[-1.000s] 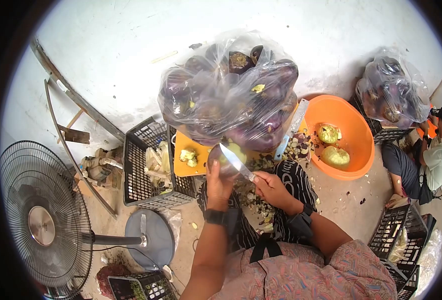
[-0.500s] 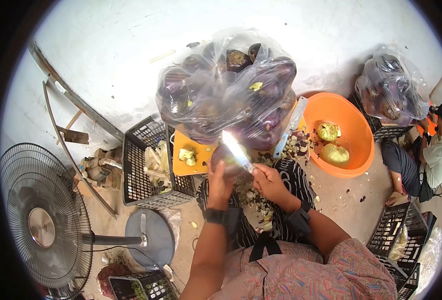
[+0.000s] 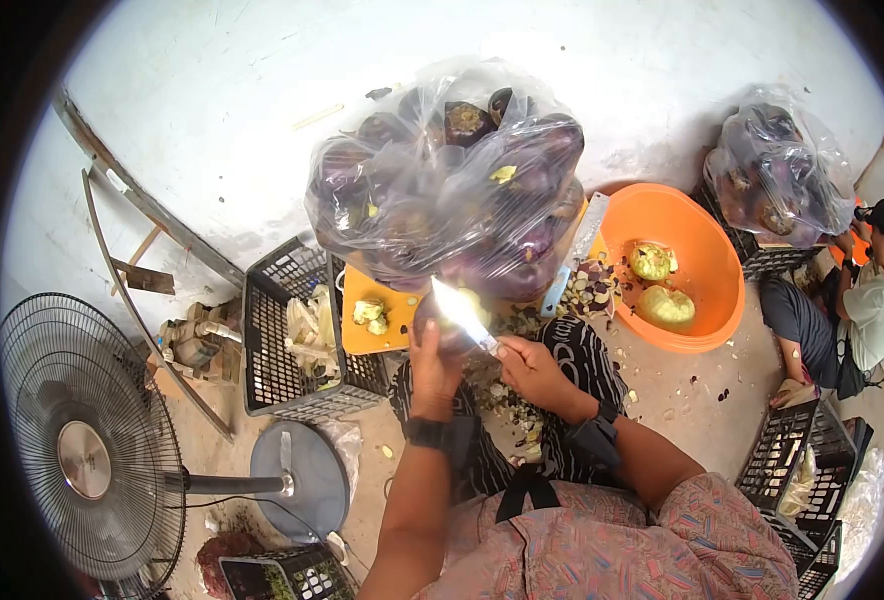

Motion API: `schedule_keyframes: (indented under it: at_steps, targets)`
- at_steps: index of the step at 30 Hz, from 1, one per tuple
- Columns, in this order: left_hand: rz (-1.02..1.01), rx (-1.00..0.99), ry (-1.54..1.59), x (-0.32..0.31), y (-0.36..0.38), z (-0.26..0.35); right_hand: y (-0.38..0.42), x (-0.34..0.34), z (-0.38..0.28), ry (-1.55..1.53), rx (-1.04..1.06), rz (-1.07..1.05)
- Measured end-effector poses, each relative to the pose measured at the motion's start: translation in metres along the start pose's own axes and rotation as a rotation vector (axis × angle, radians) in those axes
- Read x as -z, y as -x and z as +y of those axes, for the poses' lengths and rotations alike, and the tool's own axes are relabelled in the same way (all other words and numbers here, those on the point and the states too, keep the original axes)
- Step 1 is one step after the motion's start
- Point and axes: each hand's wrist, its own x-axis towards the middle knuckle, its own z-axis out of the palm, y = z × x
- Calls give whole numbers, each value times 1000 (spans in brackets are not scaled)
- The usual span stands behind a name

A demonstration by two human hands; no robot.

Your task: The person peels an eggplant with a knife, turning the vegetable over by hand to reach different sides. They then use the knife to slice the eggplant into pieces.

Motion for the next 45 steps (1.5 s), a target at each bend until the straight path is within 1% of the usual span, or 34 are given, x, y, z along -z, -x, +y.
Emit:
schedule_keyframes:
  at_steps: [4, 6, 8, 10, 12, 14, 16, 17, 18, 19, 21, 22, 26, 28, 31, 33, 35, 37, 38, 40, 42, 45]
  targets:
    - [-42, -11, 8, -2, 1, 2, 5, 2, -10, -50, -57, -5]
    - [-46, -18, 27, 0, -1, 2, 5, 3, -10, 22, -114, -41]
    - [-49, -25, 47, 2, -3, -1, 6, 3, -11, 14, -104, -37]
    - [28, -37, 35, 2, -3, -3, 7, 3, -14, 4, -96, -35]
    - [30, -39, 22, 3, -2, -4, 9, 6, -17, -216, -255, -98]
    - [30, -40, 9, 2, -2, -5, 8, 4, -16, -182, -251, -99]
    - [69, -89, 9, 0, -3, -6, 6, 3, -12, -147, -246, -99]
    - [69, -88, 9, 0, -3, -7, 4, 3, -9, -90, -201, -91]
    - [82, -71, 73, -1, -3, -6, 4, 2, -9, -33, -156, -83]
    - [95, -53, 137, -2, -3, -5, 4, 2, -10, -34, -158, -82]
    - [86, -30, 139, -2, -3, -2, 2, 2, -15, -167, -282, -67]
    - [77, -6, 141, -1, -3, -2, 2, 2, -14, -169, -284, -67]
    - [87, 26, 108, 2, -3, -2, 1, 3, -16, -175, -248, -82]
    - [33, 43, 77, 2, -4, 1, 1, 2, -14, -154, -243, -73]
    - [51, 37, 102, 7, -5, -3, 0, 4, -12, -117, -214, -69]
    - [61, 49, 88, 9, -5, -3, 1, 7, -15, -117, -190, -119]
    - [71, 61, 74, 8, -5, -3, 1, 10, -14, -96, -182, -116]
    - [45, 58, 81, 5, -4, 0, 1, 13, -14, -76, -175, -112]
    - [45, 58, 80, 4, -3, 1, 1, 14, -14, -18, -155, -101]
    - [-18, 38, 21, 4, -3, 4, 0, 18, -14, 38, -135, -90]
    - [6, 43, -25, 2, -1, 6, -1, 22, -12, 101, -104, -123]
    - [37, 52, -73, -7, 2, 8, -1, 18, -11, 103, -56, -82]
